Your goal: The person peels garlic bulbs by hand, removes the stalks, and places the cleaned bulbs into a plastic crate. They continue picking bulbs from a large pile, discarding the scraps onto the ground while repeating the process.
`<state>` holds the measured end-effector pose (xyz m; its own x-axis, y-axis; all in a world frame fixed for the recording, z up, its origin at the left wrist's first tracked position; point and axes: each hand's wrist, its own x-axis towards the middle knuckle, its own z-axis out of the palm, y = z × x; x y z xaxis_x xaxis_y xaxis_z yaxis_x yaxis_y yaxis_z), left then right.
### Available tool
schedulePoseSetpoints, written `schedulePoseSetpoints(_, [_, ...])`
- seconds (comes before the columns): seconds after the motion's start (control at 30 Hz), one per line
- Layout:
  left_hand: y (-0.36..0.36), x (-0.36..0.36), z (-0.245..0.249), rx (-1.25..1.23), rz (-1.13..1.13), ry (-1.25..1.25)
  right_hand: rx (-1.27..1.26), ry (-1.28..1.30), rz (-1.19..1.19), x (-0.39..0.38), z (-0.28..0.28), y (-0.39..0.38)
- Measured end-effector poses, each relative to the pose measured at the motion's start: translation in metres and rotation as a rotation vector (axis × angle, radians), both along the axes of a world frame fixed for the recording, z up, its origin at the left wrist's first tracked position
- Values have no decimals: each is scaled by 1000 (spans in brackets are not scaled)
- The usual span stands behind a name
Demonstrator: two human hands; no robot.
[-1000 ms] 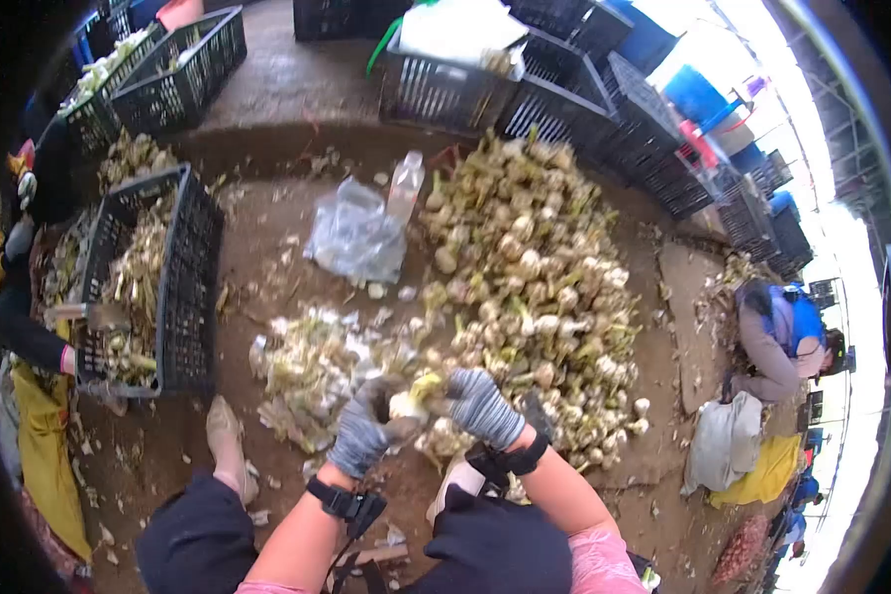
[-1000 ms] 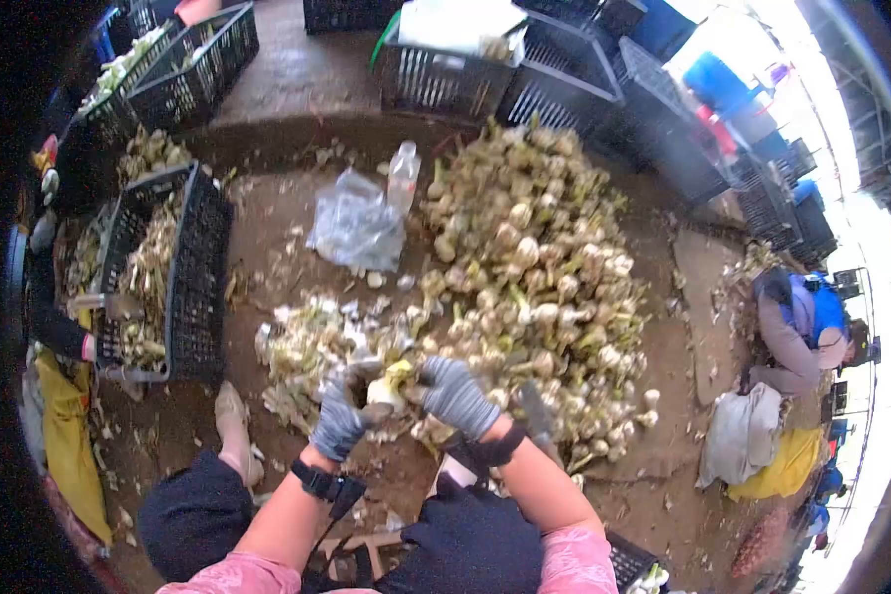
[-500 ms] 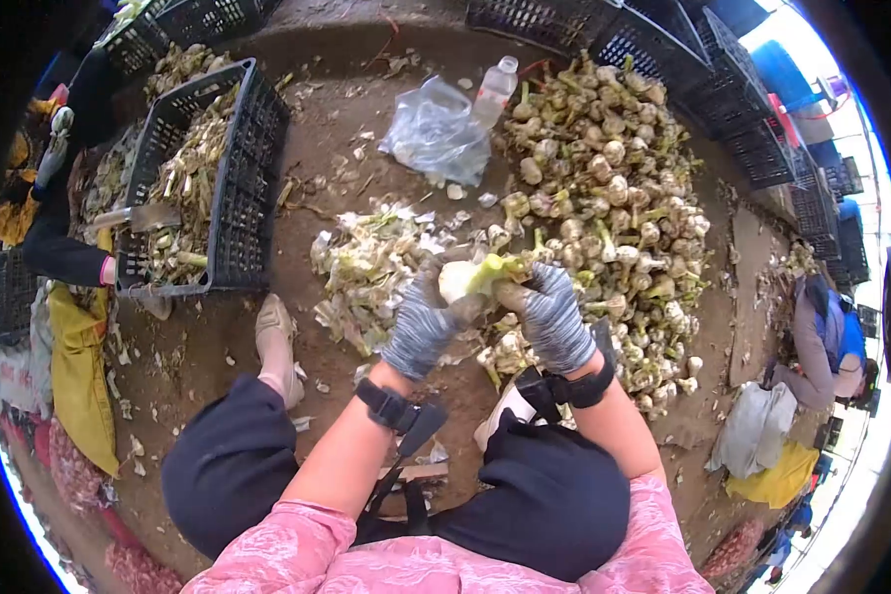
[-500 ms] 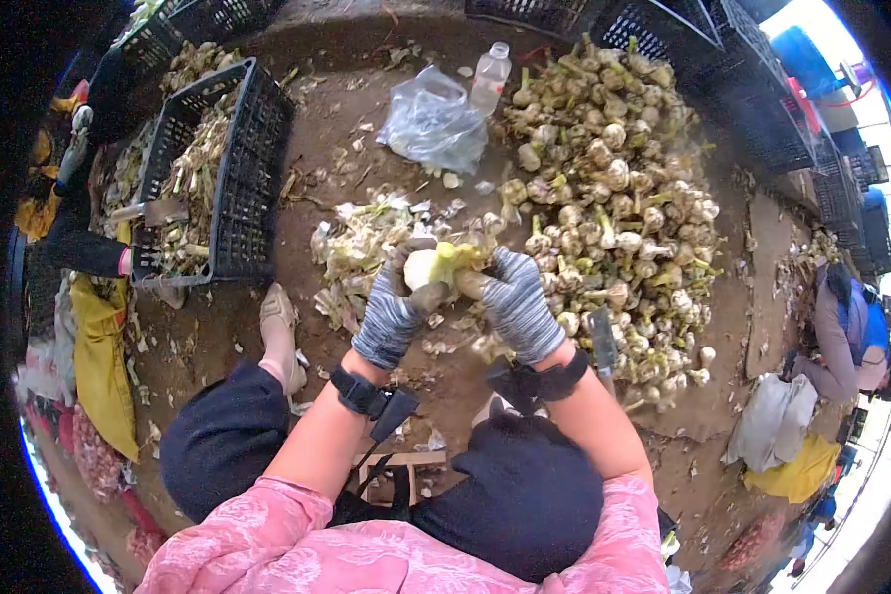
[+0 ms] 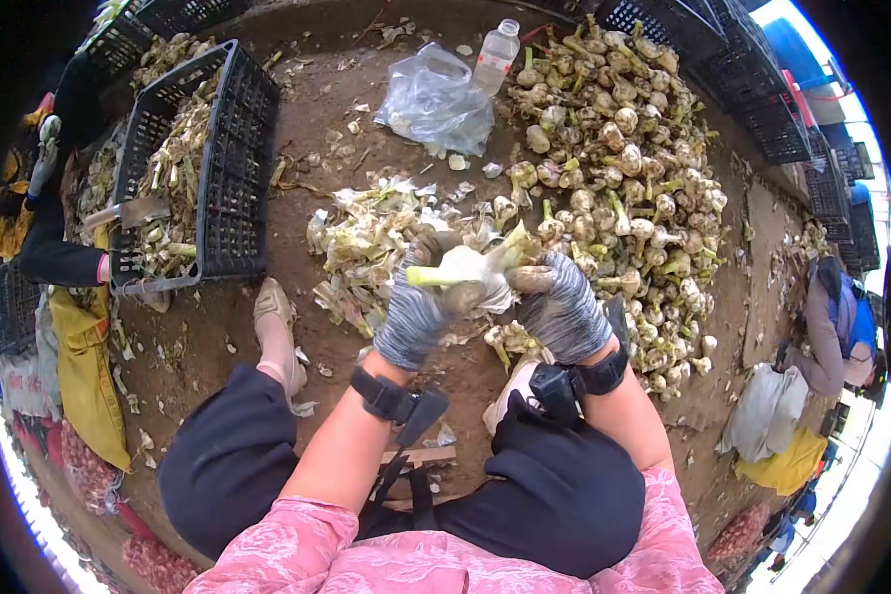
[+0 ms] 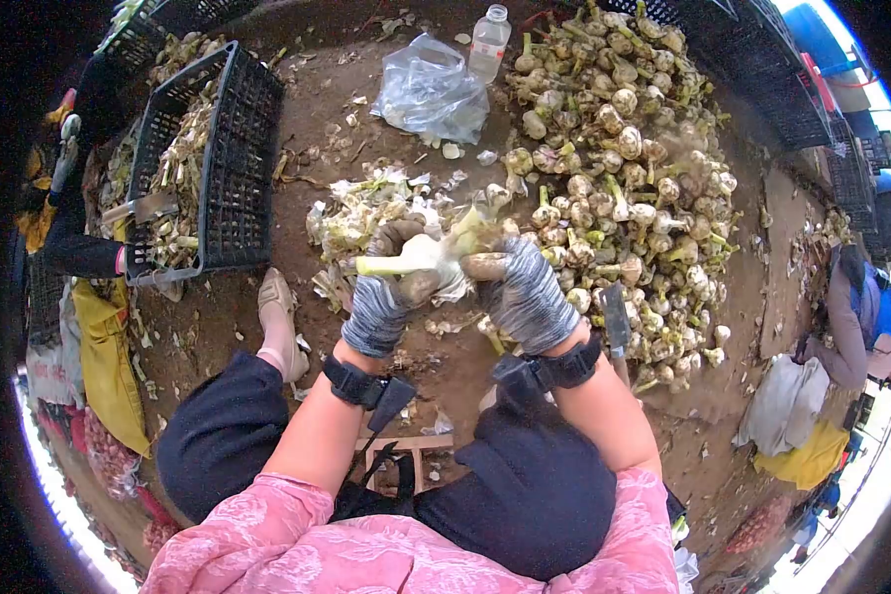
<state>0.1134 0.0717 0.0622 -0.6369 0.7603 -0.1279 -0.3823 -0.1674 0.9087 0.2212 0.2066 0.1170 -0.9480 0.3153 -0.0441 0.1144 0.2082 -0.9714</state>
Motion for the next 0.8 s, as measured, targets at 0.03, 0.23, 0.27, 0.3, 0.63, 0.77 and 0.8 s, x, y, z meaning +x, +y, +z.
schedulePoseSetpoints(0.03, [0, -1, -1, 6, -16, 30, -4, 0, -1, -1, 0, 0])
schedulePoseSetpoints(0.23, [-10, -2, 9, 102, -178, -242, -987, 19, -422, 1, -9, 27])
schedulePoseSetpoints(0.27, [-8, -4, 15, 72, -145, -136, -719, -20, -297, 0, -17, 23])
schedulePoseSetpoints(0.3, [-6, -5, 20, 41, -113, -29, -450, -57, -173, -1, -29, 17])
schedulePoseSetpoints(0.63, [2, 4, 7, -80, 49, 236, 220, 49, -223, -16, -24, -15])
schedulePoseSetpoints(0.77, [-3, -8, 15, -132, -115, 92, 614, 201, -156, -12, -32, -7])
schedulePoseSetpoints(0.8, [-3, -7, 14, -207, -98, 151, 628, 184, -139, -11, -30, -8])
